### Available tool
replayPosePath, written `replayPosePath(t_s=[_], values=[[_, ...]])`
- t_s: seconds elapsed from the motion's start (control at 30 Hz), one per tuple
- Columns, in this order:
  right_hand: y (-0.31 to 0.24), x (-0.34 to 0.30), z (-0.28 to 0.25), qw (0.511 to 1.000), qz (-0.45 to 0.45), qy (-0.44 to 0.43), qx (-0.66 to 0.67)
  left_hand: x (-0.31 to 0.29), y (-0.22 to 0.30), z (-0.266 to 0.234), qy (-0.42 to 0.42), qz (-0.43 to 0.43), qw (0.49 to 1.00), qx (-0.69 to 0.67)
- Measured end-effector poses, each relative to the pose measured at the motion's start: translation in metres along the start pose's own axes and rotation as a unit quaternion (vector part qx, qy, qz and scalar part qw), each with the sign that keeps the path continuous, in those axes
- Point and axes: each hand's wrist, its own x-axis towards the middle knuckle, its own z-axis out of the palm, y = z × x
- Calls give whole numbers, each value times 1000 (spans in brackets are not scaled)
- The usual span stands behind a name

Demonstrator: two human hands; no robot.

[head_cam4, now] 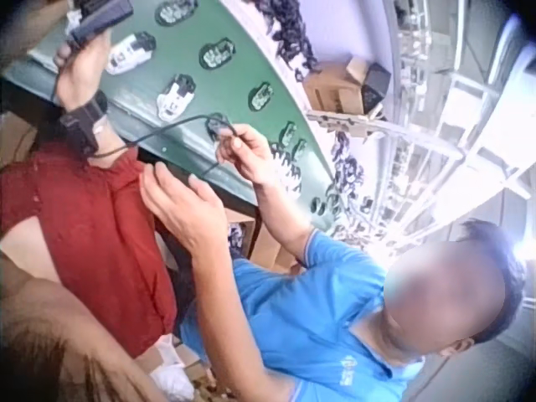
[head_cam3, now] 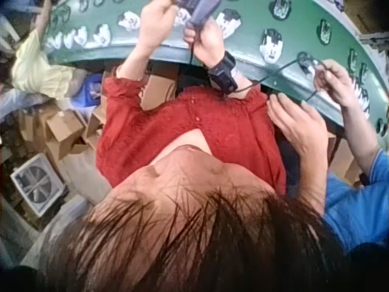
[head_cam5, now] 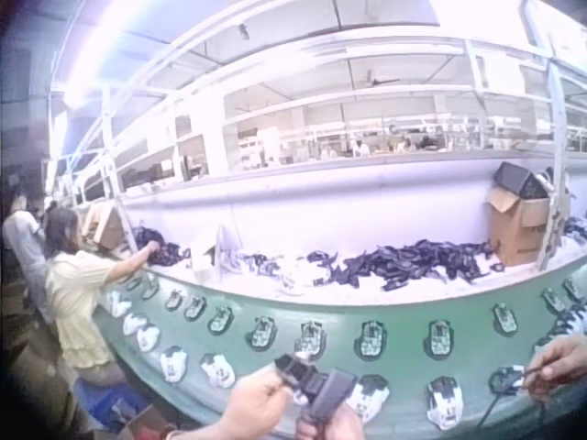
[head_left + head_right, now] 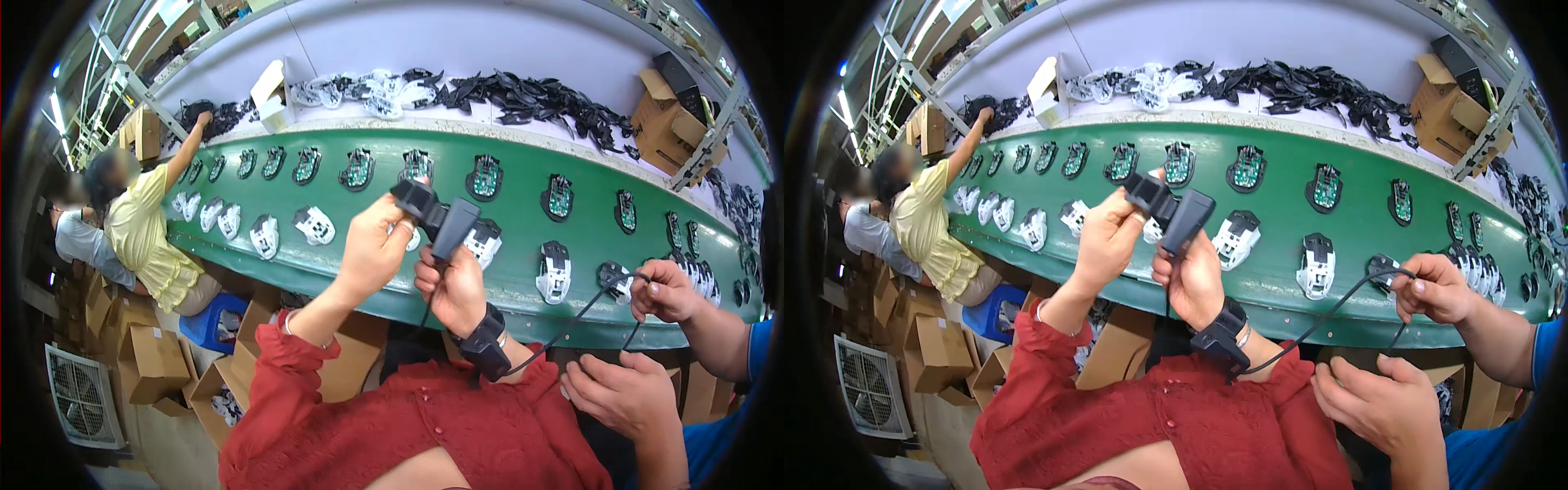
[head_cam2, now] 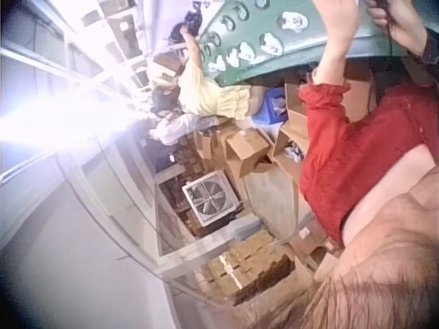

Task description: Assembling components of a computer mouse on a factory production line.

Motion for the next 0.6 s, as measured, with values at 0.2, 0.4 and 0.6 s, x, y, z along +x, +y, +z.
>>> replayPosePath(t_s=[0.2,0.4,0.6], values=[[6,-3,12,990,-97,30,-96,1,11,11,49,-172,840,-512],[16,-12,7,984,-147,64,-74,4,-21,28,-44,-41,971,-231],[30,-10,10,990,-139,21,-32,10,-21,25,44,17,995,-84]])
